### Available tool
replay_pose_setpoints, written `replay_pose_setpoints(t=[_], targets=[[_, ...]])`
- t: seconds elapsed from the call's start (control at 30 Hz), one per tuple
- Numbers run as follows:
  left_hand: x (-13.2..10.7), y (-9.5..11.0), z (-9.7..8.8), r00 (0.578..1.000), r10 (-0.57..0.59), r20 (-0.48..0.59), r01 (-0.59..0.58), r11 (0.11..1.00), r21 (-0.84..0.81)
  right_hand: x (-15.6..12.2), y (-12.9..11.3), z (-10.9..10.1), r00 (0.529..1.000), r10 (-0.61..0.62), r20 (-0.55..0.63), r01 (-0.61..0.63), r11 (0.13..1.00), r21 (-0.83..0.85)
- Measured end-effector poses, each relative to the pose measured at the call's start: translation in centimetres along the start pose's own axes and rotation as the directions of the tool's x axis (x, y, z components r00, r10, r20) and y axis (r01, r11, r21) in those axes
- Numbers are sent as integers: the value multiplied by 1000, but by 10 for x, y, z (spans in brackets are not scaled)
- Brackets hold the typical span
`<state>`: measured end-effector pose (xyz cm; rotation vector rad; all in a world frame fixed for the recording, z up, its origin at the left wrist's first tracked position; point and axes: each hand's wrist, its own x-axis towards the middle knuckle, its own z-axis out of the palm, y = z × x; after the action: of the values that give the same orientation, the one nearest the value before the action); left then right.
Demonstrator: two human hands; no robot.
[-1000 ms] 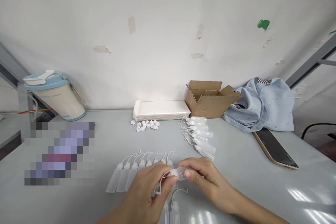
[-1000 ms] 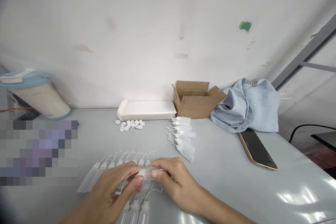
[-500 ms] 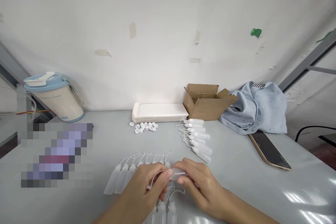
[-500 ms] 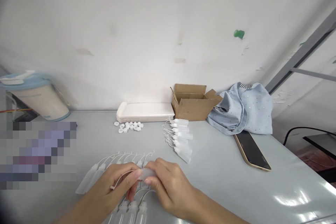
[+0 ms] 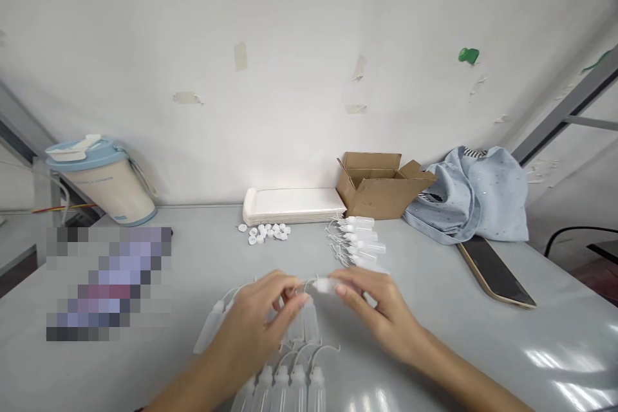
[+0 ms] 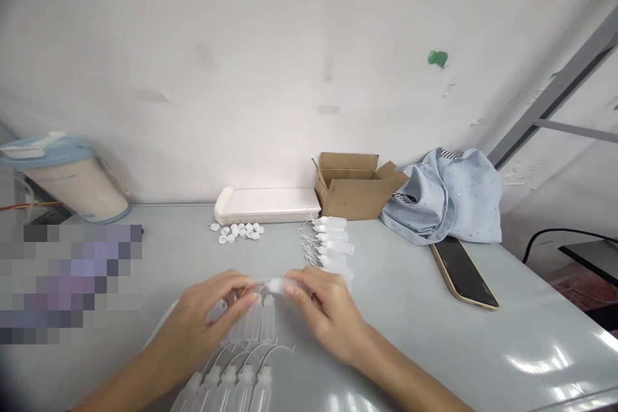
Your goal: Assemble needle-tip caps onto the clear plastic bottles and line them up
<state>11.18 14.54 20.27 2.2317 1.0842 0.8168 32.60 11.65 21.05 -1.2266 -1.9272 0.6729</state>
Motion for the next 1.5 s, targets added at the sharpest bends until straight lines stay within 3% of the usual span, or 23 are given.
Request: replay_pose_setpoints(t=[0.07,0.13,0.2,0.33,0.5,0.87,0.97,1.1,1.17,1.23,1.33,1.4,1.5], targets=[[8,-14,-10,996,-63,-67,68,995,78,4,11,-11,983,-113,-142,82,975,-204],[15,-36,-20,989,-63,-137,90,975,205,10,23,-22,963,-144,-228,57,934,-353],[22,-61,-29,980,-21,-196,90,931,355,14,34,-33,962,-97,-256,-31,891,-453],[36,-103,-44,977,-35,-208,121,901,417,19,42,-47,970,41,-239,-181,779,-600],[47,-122,-49,994,-32,-107,75,899,432,19,35,-49,962,206,-180,-274,703,-657],[44,-111,-53,982,-165,-89,187,890,415,19,32,-49,925,351,-148,-359,671,-649],[42,-106,-56,974,-206,-92,226,885,408,19,33,-49,943,281,-177,-328,709,-624],[39,-96,-58,963,-247,-105,268,879,394,11,17,-38,983,92,-161,-163,839,-518],[37,-86,-56,961,-251,-115,277,879,389,1,-1,-23,994,89,-65,-109,885,-454],[34,-72,-53,962,-246,-123,274,887,371,-10,-19,-5,987,94,128,-34,914,-405],[29,-49,-45,959,-260,-112,281,923,264,-24,-37,21,887,172,429,-27,945,-325],[25,-36,-38,960,-266,-90,279,940,196,-28,-41,32,831,243,500,-86,945,-316],[19,-24,-30,964,-260,-60,266,952,152,-27,-40,40,821,321,473,-147,918,-368]])
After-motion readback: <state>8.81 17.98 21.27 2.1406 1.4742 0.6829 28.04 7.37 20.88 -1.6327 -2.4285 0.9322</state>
